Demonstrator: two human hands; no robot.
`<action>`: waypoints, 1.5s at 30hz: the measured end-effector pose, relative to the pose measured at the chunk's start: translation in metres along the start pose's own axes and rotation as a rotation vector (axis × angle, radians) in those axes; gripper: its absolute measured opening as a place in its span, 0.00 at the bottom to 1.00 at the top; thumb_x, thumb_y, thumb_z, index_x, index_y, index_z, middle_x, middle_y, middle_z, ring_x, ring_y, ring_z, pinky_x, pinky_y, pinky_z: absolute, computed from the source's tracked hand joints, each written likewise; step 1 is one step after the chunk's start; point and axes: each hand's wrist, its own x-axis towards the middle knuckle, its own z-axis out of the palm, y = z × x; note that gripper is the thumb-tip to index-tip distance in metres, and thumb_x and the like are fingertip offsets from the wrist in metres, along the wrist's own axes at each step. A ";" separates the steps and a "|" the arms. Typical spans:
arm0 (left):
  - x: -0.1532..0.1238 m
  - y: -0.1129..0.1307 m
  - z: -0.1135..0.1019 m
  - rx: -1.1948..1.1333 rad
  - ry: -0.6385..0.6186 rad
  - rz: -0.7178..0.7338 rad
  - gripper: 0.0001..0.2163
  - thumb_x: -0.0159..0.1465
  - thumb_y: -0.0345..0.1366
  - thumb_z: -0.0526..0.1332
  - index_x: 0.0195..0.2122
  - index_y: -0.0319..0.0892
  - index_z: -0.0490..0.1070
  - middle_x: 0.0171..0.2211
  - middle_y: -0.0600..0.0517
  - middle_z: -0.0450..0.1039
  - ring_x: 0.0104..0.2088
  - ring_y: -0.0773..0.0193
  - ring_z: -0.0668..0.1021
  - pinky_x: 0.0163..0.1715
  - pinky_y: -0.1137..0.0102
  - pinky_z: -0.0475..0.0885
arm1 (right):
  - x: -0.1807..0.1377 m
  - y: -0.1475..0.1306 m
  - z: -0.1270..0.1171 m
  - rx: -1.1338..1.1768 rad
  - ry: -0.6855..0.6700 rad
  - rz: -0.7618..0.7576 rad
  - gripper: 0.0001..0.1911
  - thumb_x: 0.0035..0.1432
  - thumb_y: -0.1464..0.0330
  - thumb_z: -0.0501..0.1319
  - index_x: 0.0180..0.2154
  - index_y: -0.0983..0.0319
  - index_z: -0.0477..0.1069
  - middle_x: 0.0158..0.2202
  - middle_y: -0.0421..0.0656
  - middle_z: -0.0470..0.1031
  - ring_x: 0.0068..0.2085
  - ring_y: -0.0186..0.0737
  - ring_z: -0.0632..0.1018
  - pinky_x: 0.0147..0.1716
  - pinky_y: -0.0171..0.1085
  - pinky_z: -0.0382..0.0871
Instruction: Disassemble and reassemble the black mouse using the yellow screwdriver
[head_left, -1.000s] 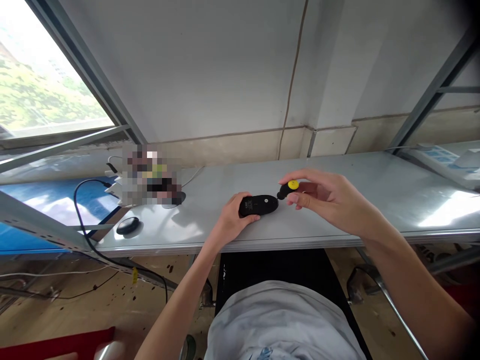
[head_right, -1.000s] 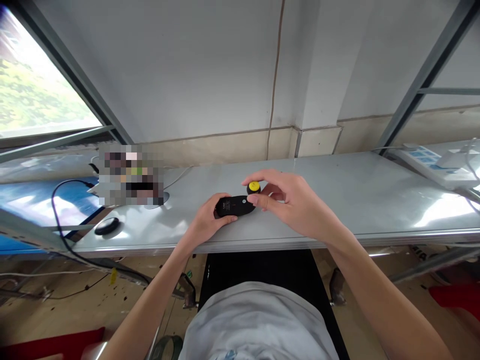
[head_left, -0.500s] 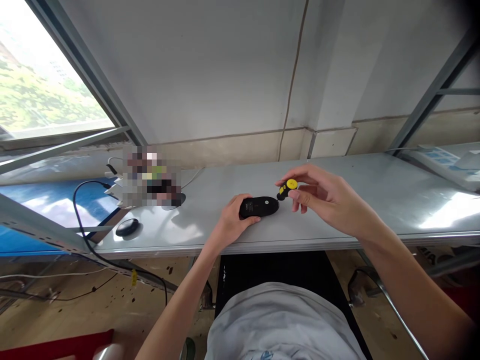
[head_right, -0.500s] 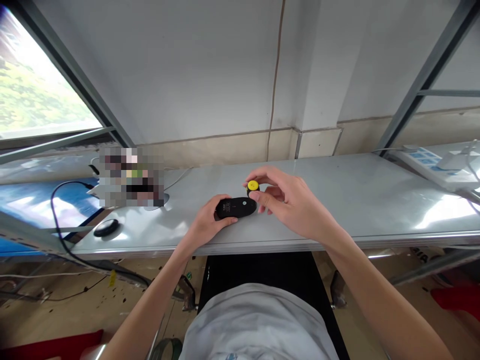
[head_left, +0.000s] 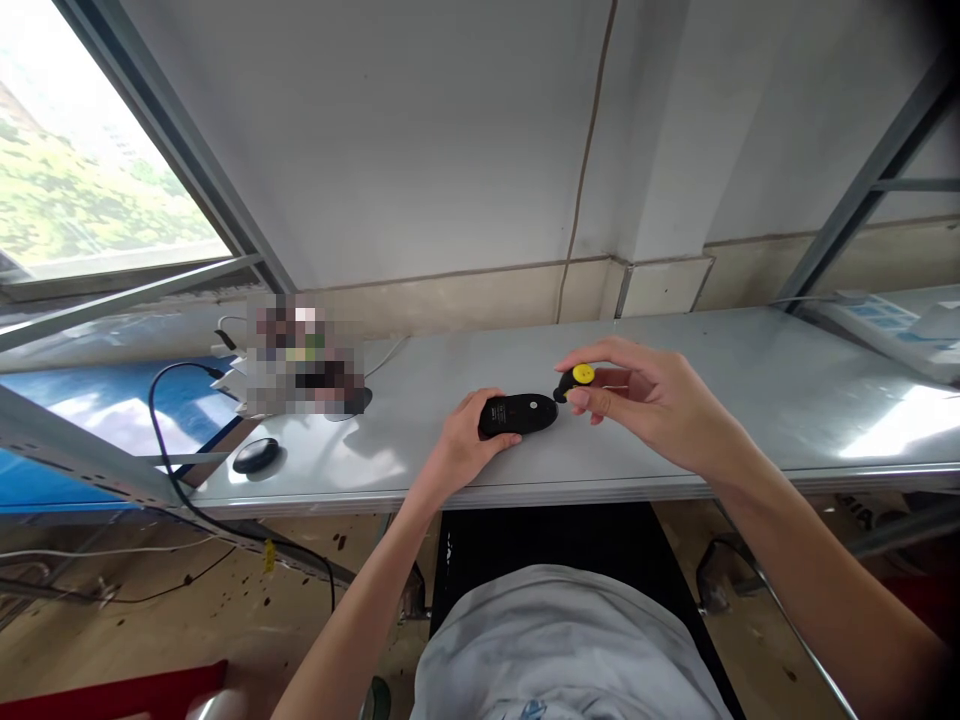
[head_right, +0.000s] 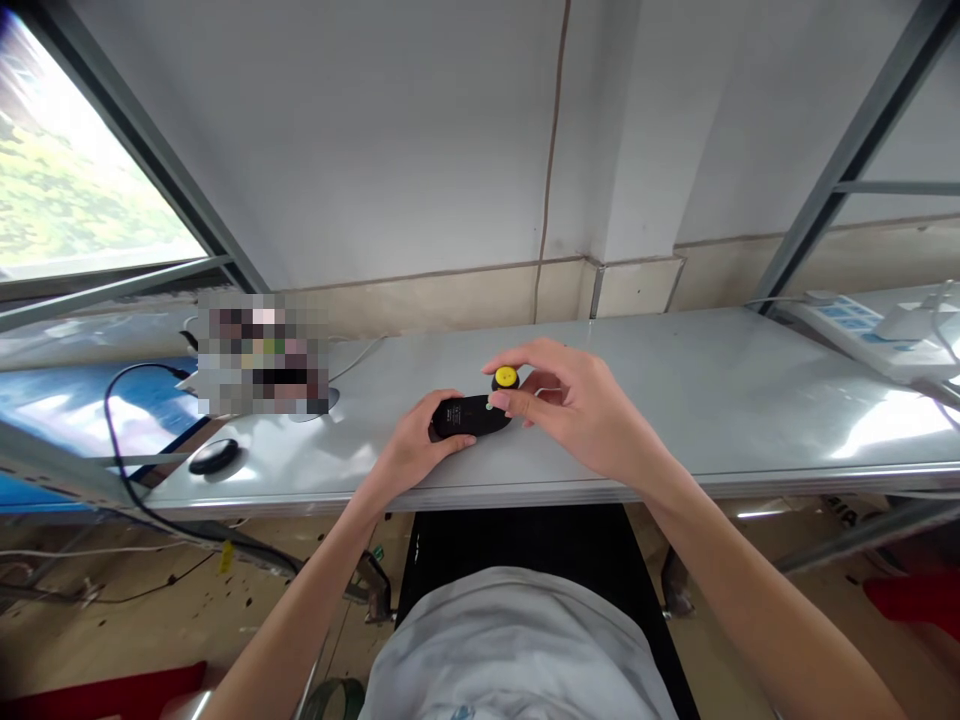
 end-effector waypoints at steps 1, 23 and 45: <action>0.000 0.000 0.000 0.003 0.002 -0.001 0.23 0.63 0.40 0.70 0.57 0.48 0.67 0.54 0.49 0.72 0.51 0.54 0.76 0.53 0.60 0.72 | 0.000 0.000 0.001 -0.002 0.001 0.003 0.15 0.62 0.54 0.68 0.47 0.52 0.79 0.44 0.43 0.79 0.36 0.42 0.80 0.35 0.43 0.78; -0.001 0.002 0.000 -0.005 0.013 -0.011 0.24 0.63 0.41 0.70 0.58 0.48 0.67 0.55 0.49 0.71 0.52 0.55 0.75 0.52 0.61 0.73 | 0.006 0.004 -0.003 -0.053 0.083 -0.079 0.12 0.68 0.58 0.63 0.50 0.51 0.78 0.50 0.42 0.79 0.42 0.43 0.81 0.33 0.37 0.76; -0.001 0.005 0.000 0.029 -0.010 0.012 0.26 0.63 0.38 0.71 0.62 0.52 0.70 0.54 0.49 0.70 0.51 0.56 0.76 0.55 0.60 0.73 | 0.003 0.001 0.001 0.026 0.115 -0.165 0.10 0.70 0.63 0.62 0.51 0.54 0.76 0.50 0.43 0.79 0.42 0.41 0.81 0.33 0.38 0.78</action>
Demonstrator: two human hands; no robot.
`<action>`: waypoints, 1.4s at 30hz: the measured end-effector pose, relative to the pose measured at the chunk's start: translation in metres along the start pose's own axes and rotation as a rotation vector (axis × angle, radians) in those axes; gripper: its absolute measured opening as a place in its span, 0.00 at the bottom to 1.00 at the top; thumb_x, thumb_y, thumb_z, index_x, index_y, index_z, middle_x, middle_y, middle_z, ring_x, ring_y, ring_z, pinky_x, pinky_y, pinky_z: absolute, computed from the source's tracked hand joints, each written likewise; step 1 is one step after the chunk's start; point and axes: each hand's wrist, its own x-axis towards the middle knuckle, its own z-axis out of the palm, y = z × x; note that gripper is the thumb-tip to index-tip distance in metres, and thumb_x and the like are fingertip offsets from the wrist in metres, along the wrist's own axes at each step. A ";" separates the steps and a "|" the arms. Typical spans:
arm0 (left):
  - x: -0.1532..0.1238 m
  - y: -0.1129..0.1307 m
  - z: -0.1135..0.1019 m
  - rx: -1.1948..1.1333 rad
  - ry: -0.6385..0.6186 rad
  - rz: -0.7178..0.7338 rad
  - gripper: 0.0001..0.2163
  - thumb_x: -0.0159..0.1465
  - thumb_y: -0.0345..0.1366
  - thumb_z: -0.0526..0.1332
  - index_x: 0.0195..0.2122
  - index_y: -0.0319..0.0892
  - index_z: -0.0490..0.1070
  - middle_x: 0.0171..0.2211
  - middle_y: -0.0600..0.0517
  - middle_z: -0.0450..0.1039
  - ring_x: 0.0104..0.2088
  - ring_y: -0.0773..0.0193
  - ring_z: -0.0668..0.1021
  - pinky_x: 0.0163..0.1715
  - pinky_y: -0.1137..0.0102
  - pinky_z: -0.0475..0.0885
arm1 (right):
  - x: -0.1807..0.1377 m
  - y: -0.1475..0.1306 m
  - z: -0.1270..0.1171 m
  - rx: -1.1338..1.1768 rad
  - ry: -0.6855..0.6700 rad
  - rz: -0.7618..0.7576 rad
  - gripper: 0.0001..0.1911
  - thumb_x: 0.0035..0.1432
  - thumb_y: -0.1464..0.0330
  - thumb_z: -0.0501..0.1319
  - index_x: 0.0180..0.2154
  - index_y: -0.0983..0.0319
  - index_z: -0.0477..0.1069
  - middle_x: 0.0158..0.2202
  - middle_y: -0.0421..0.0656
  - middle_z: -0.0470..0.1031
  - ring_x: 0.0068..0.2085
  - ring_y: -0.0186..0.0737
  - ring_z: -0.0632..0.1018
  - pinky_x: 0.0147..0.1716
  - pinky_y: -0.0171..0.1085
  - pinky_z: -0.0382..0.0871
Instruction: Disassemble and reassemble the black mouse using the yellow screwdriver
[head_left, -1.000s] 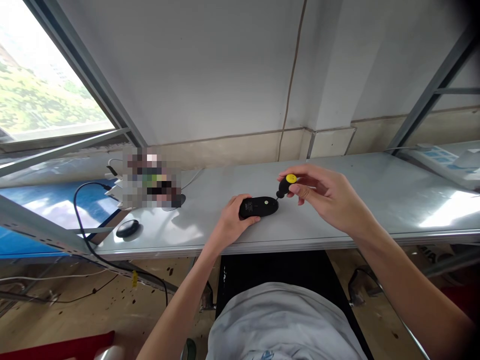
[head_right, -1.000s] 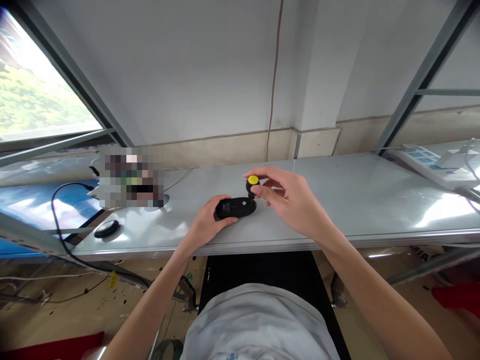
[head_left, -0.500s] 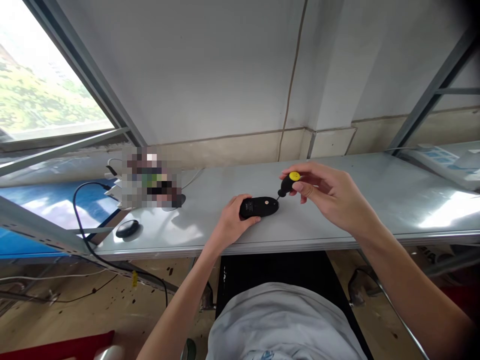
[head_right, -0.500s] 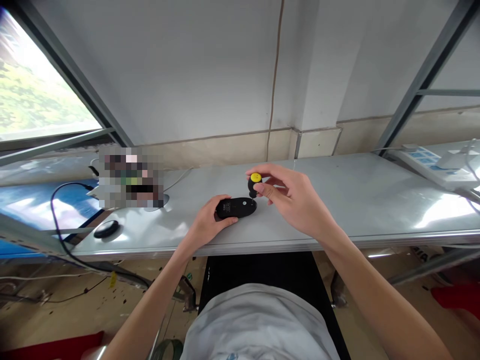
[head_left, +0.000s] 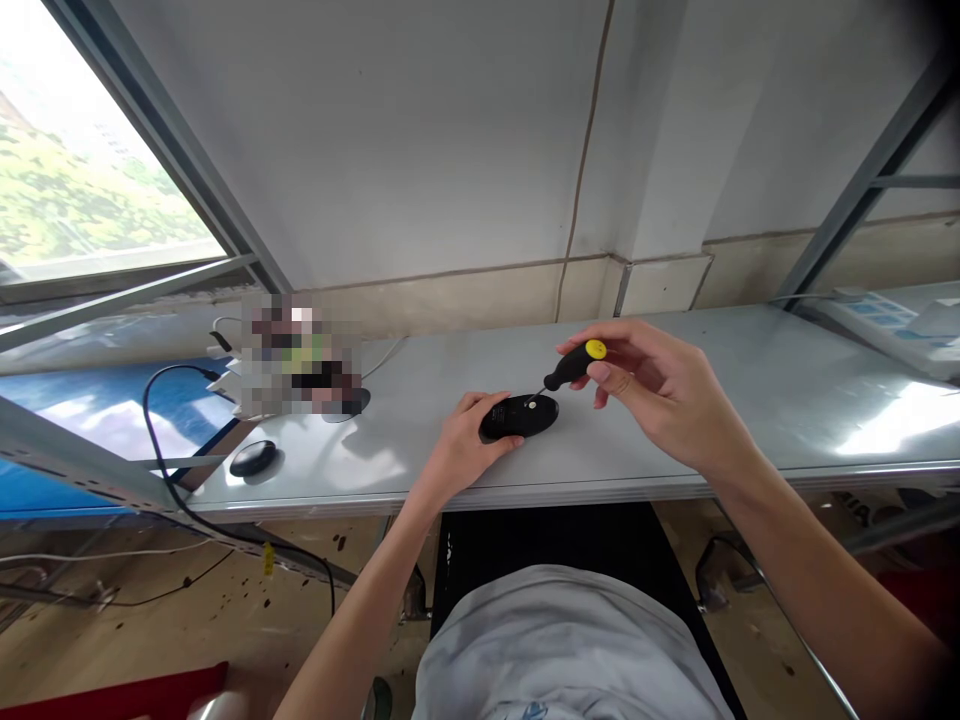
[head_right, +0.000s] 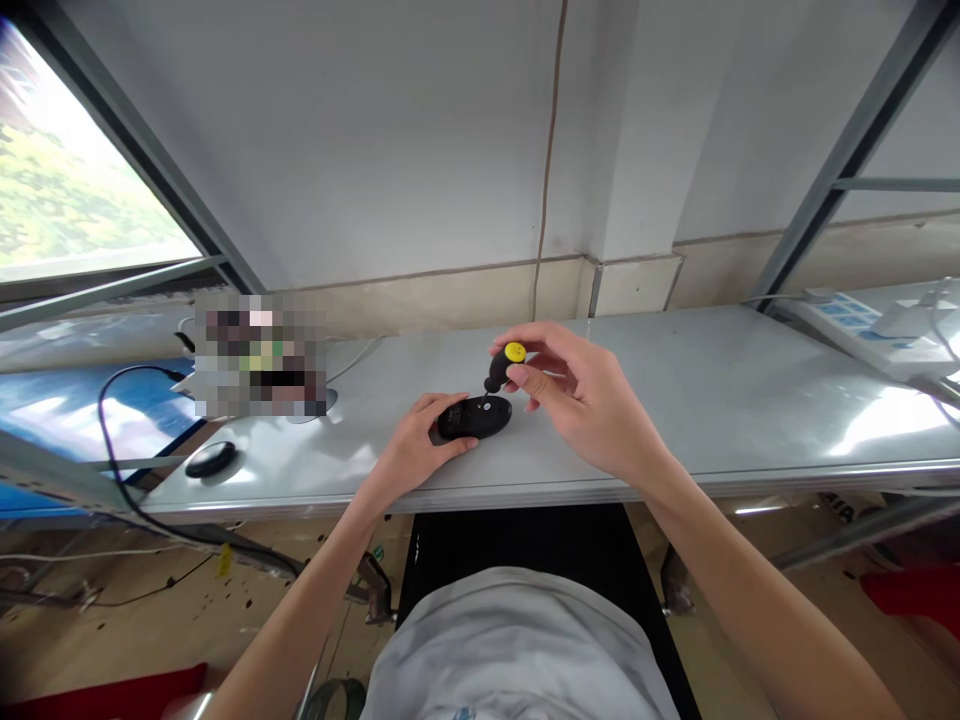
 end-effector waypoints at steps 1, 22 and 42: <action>0.000 0.000 0.000 0.003 -0.001 0.003 0.26 0.63 0.38 0.71 0.62 0.52 0.70 0.54 0.49 0.70 0.51 0.57 0.76 0.55 0.60 0.73 | 0.000 0.000 0.000 0.003 -0.001 0.002 0.10 0.70 0.63 0.62 0.51 0.54 0.75 0.50 0.43 0.79 0.42 0.41 0.81 0.33 0.38 0.78; 0.004 0.005 0.008 0.030 0.299 0.286 0.05 0.72 0.36 0.62 0.43 0.44 0.78 0.39 0.51 0.78 0.35 0.65 0.78 0.34 0.71 0.73 | 0.000 0.003 0.001 0.054 -0.017 -0.021 0.09 0.71 0.63 0.61 0.51 0.55 0.73 0.51 0.44 0.79 0.41 0.42 0.83 0.34 0.40 0.79; 0.003 0.034 0.024 0.091 0.262 0.470 0.09 0.75 0.35 0.56 0.46 0.43 0.77 0.41 0.48 0.79 0.41 0.63 0.80 0.40 0.69 0.77 | -0.028 0.056 -0.028 -0.307 -0.051 -0.023 0.10 0.65 0.61 0.65 0.46 0.56 0.72 0.57 0.49 0.75 0.46 0.49 0.82 0.46 0.51 0.81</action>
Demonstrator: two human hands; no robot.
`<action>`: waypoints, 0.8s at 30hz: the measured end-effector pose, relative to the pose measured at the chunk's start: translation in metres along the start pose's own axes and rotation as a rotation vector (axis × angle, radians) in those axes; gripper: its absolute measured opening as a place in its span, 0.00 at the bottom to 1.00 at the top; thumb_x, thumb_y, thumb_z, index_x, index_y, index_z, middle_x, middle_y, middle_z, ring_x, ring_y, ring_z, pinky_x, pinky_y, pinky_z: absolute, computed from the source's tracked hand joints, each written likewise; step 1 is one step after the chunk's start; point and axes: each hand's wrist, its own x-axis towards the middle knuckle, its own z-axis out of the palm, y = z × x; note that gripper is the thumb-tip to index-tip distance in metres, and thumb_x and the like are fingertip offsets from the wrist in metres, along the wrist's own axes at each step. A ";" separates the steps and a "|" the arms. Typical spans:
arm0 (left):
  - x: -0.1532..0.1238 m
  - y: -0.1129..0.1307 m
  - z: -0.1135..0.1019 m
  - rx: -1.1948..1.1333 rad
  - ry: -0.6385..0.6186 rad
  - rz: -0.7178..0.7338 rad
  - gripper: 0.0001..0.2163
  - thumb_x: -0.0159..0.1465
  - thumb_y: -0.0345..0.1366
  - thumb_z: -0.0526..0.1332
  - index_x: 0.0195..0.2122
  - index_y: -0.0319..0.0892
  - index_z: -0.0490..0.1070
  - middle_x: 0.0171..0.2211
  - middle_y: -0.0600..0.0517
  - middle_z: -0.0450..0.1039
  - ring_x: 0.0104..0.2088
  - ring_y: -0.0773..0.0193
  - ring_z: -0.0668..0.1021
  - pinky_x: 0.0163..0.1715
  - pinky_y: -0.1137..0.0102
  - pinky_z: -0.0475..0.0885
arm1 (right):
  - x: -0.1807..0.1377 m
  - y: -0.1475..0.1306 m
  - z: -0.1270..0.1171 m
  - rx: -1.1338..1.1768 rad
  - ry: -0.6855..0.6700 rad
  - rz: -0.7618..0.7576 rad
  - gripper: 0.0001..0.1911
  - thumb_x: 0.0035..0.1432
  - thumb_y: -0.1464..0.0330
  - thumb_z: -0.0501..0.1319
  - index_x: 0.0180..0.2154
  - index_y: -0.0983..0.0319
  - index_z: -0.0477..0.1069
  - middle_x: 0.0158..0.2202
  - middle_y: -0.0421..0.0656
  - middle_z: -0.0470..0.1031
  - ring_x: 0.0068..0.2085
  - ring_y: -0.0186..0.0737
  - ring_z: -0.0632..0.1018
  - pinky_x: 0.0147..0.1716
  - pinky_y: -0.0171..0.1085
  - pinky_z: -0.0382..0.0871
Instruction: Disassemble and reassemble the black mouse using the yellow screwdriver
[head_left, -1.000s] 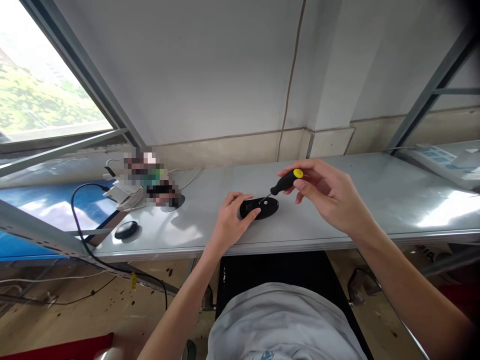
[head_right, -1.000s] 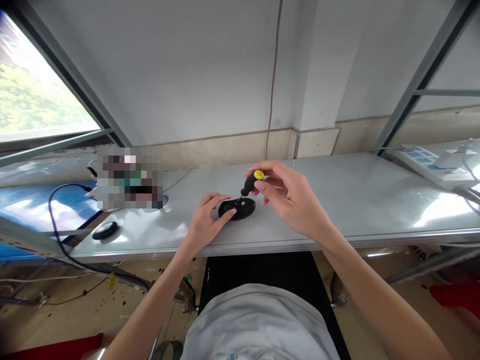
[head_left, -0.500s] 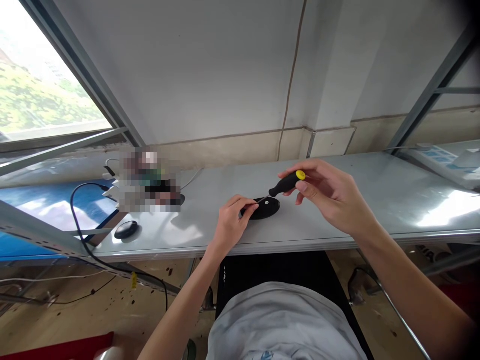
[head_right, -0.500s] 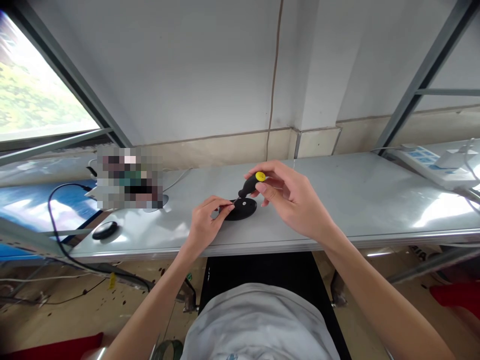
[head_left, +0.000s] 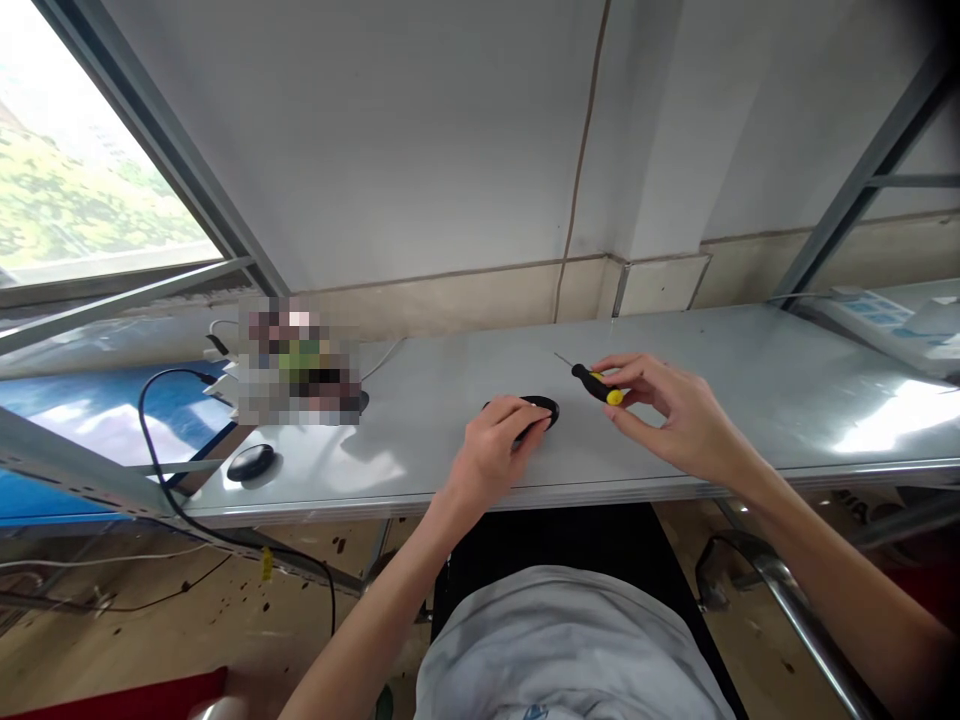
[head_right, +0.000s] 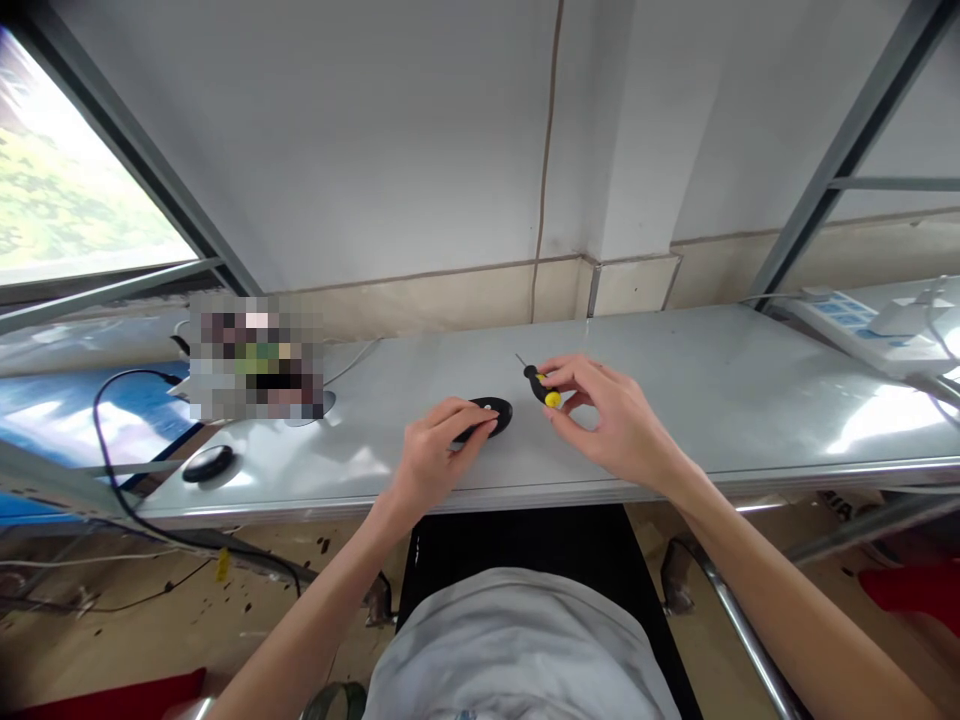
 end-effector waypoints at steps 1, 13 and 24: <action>0.002 0.003 0.004 0.031 -0.024 0.035 0.10 0.75 0.35 0.56 0.46 0.43 0.77 0.40 0.48 0.78 0.40 0.63 0.79 0.40 0.68 0.76 | -0.005 0.008 0.002 -0.045 -0.018 0.005 0.10 0.66 0.60 0.64 0.46 0.56 0.72 0.57 0.50 0.74 0.43 0.47 0.82 0.46 0.51 0.81; 0.015 0.014 0.046 0.579 -0.159 0.274 0.12 0.69 0.25 0.56 0.33 0.41 0.77 0.54 0.43 0.72 0.54 0.48 0.71 0.47 0.57 0.68 | -0.040 0.044 0.010 -0.263 -0.165 -0.140 0.08 0.70 0.66 0.57 0.47 0.55 0.72 0.59 0.49 0.75 0.56 0.52 0.79 0.53 0.51 0.77; 0.020 0.017 0.053 0.615 -0.231 0.264 0.11 0.67 0.22 0.57 0.34 0.40 0.78 0.57 0.43 0.71 0.56 0.46 0.70 0.49 0.55 0.70 | -0.041 0.043 0.009 -0.265 -0.145 -0.077 0.11 0.68 0.63 0.60 0.51 0.55 0.73 0.58 0.48 0.76 0.55 0.52 0.80 0.55 0.51 0.76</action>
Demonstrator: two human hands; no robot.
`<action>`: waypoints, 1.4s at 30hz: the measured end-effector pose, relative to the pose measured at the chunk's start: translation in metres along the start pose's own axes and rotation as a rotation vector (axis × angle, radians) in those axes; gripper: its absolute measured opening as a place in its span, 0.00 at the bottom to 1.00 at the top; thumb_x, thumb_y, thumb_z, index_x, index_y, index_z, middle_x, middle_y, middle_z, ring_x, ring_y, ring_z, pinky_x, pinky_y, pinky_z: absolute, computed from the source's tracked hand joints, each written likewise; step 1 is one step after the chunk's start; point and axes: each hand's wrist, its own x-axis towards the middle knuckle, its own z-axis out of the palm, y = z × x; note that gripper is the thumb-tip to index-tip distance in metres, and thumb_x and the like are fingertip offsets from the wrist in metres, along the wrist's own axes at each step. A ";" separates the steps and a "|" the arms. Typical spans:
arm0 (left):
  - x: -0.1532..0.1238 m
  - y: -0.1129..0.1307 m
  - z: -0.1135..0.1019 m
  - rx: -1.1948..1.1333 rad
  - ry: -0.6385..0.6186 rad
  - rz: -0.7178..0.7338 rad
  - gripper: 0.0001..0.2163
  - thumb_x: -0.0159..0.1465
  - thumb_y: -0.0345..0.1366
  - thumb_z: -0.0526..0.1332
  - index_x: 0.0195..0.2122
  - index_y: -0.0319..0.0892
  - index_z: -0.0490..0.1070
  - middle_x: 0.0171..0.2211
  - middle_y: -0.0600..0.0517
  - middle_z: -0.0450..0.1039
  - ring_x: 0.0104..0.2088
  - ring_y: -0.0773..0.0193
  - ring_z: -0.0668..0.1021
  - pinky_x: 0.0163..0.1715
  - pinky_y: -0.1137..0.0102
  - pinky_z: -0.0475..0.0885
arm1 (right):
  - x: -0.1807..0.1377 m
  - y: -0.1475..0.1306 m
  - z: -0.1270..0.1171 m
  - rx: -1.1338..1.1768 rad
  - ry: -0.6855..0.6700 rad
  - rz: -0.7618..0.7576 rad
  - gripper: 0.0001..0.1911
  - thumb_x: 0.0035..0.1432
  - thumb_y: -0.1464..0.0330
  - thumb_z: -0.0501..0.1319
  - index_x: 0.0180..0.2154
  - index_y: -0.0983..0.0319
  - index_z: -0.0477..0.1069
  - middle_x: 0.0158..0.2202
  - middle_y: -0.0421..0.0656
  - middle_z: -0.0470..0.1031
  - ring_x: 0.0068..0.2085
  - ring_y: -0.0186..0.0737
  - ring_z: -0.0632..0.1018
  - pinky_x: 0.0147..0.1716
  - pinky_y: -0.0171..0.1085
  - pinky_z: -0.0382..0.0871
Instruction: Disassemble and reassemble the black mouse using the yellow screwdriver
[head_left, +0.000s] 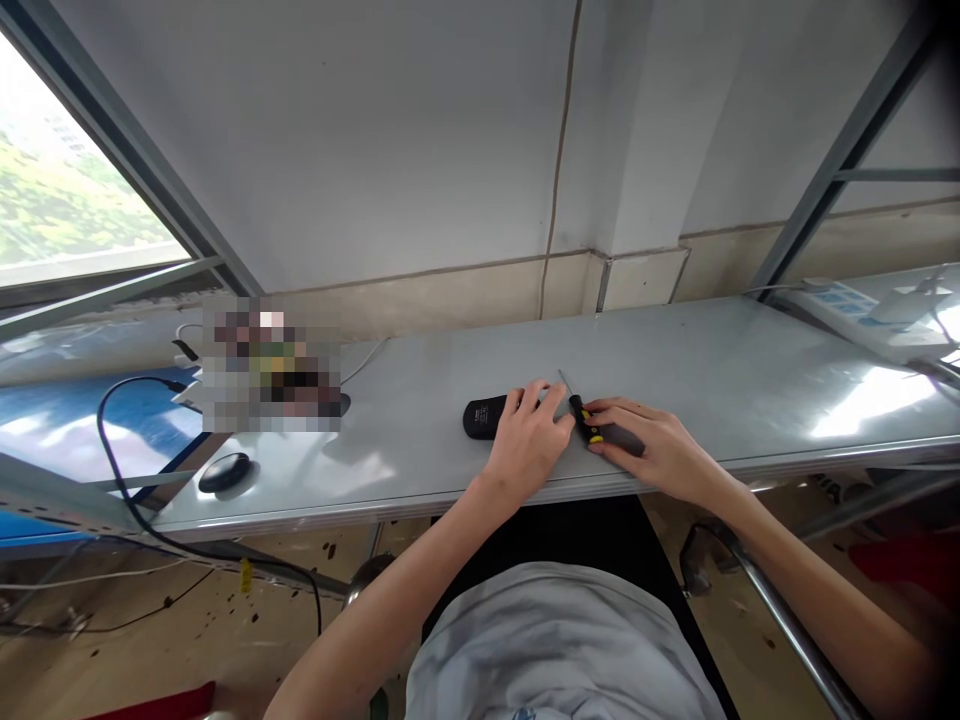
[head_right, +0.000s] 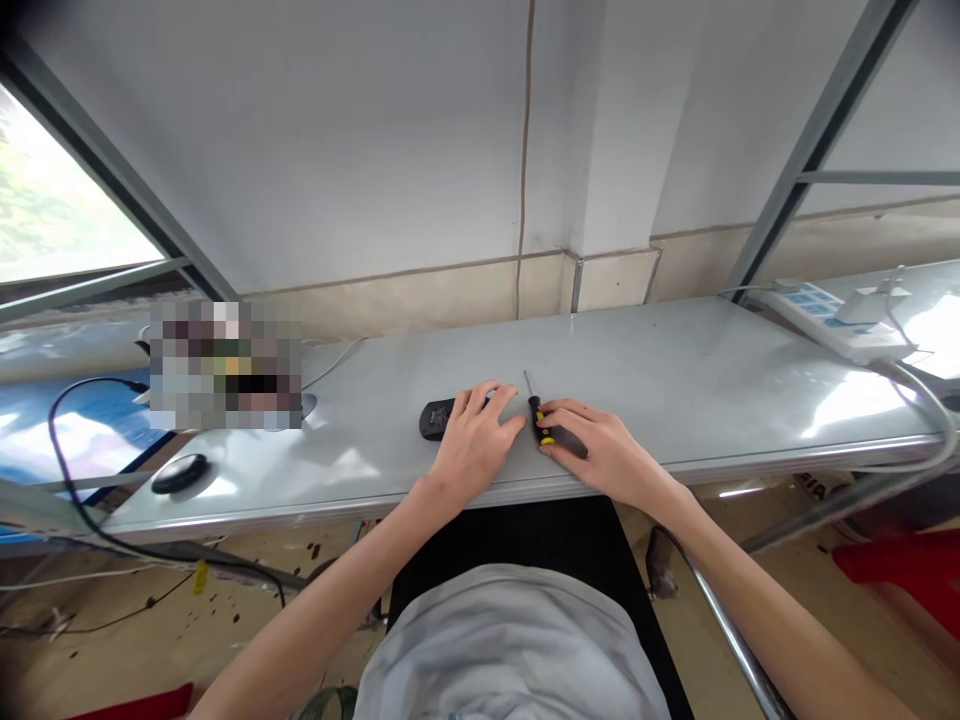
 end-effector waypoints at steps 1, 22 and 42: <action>0.000 0.000 0.001 -0.007 -0.001 -0.004 0.11 0.67 0.22 0.57 0.34 0.41 0.78 0.57 0.43 0.71 0.56 0.45 0.70 0.49 0.55 0.70 | 0.000 0.000 0.000 -0.002 -0.001 0.001 0.12 0.68 0.63 0.60 0.51 0.55 0.73 0.58 0.48 0.76 0.55 0.51 0.80 0.56 0.51 0.75; -0.064 -0.082 -0.027 -0.542 -0.027 -0.620 0.16 0.74 0.45 0.56 0.57 0.43 0.70 0.51 0.43 0.73 0.52 0.55 0.77 0.52 0.61 0.73 | 0.043 -0.067 0.033 -0.053 0.055 -0.106 0.17 0.73 0.67 0.51 0.59 0.55 0.66 0.61 0.53 0.69 0.61 0.56 0.72 0.58 0.58 0.71; -0.070 -0.074 -0.036 -0.649 -0.252 -0.628 0.26 0.70 0.53 0.60 0.64 0.47 0.64 0.53 0.45 0.74 0.49 0.53 0.78 0.49 0.61 0.73 | 0.066 -0.061 0.071 0.114 0.011 0.090 0.16 0.72 0.69 0.53 0.59 0.59 0.62 0.55 0.51 0.72 0.53 0.51 0.75 0.53 0.52 0.72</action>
